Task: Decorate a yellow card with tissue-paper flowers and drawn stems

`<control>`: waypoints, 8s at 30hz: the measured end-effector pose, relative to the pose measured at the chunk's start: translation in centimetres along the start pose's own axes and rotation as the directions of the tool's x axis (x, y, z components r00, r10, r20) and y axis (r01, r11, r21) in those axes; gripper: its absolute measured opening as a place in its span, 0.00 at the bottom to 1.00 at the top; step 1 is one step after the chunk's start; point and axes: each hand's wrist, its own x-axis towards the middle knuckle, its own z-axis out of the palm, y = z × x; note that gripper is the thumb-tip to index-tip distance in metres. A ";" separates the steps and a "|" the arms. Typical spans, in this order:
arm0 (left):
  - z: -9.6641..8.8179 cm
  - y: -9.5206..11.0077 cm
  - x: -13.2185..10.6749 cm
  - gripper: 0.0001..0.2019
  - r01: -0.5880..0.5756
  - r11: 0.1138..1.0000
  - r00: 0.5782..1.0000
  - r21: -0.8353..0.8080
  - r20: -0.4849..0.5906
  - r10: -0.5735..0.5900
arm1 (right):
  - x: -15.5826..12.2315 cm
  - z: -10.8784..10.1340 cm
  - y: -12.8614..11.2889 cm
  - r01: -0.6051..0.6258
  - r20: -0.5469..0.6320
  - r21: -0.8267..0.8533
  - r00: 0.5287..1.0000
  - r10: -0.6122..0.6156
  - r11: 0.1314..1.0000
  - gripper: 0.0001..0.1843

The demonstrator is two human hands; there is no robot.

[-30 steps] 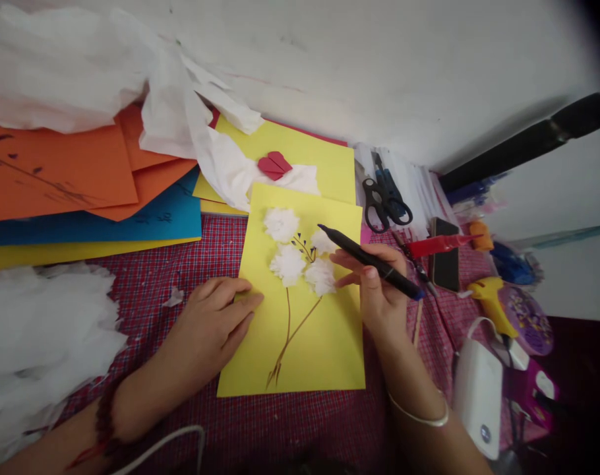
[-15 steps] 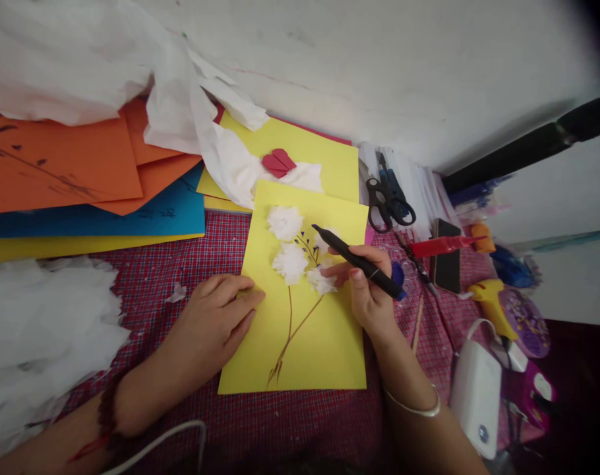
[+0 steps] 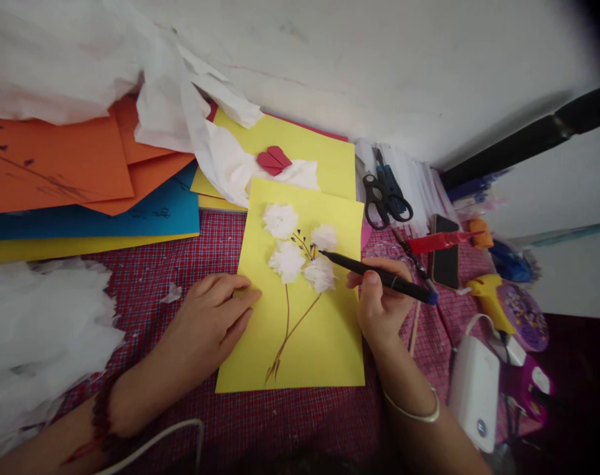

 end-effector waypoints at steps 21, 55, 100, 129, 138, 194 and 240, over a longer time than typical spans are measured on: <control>0.0 0.0 -0.1 0.10 -0.005 1.000 1.000 0.002 0.006 0.005 | -0.3 -0.1 1.5 -0.047 0.094 -0.095 0.994 0.056 0.994 0.05; 0.3 -1.6 0.3 0.16 -0.086 0.979 0.996 0.183 -0.010 0.090 | -0.9 -10.7 3.0 -0.214 -0.400 -0.083 0.902 0.164 0.973 0.05; -0.2 -0.3 0.2 0.13 -0.029 0.996 1.000 0.078 0.011 0.029 | -8.3 -3.6 -2.1 -0.049 0.014 -0.230 0.998 0.054 0.972 0.07; 0.0 -1.3 0.4 0.10 -0.052 0.990 0.999 0.129 0.009 0.051 | -0.4 -10.6 1.3 -0.232 -0.411 -0.094 0.895 0.175 0.968 0.03; 0.0 -1.2 0.5 0.12 -0.046 0.989 0.999 0.139 -0.005 0.047 | -0.2 -9.6 4.1 -0.226 -0.345 -0.074 0.920 0.188 0.971 0.06; 0.2 -1.0 0.2 0.12 -0.061 0.994 0.998 0.086 0.002 0.061 | -1.1 -9.1 -1.0 -0.164 -0.432 -0.020 0.891 0.139 0.986 0.06; 0.2 -0.3 0.4 0.13 -0.012 0.997 1.000 0.074 0.015 0.011 | -5.9 -5.0 -2.8 -0.145 0.133 0.009 0.981 0.143 0.989 0.06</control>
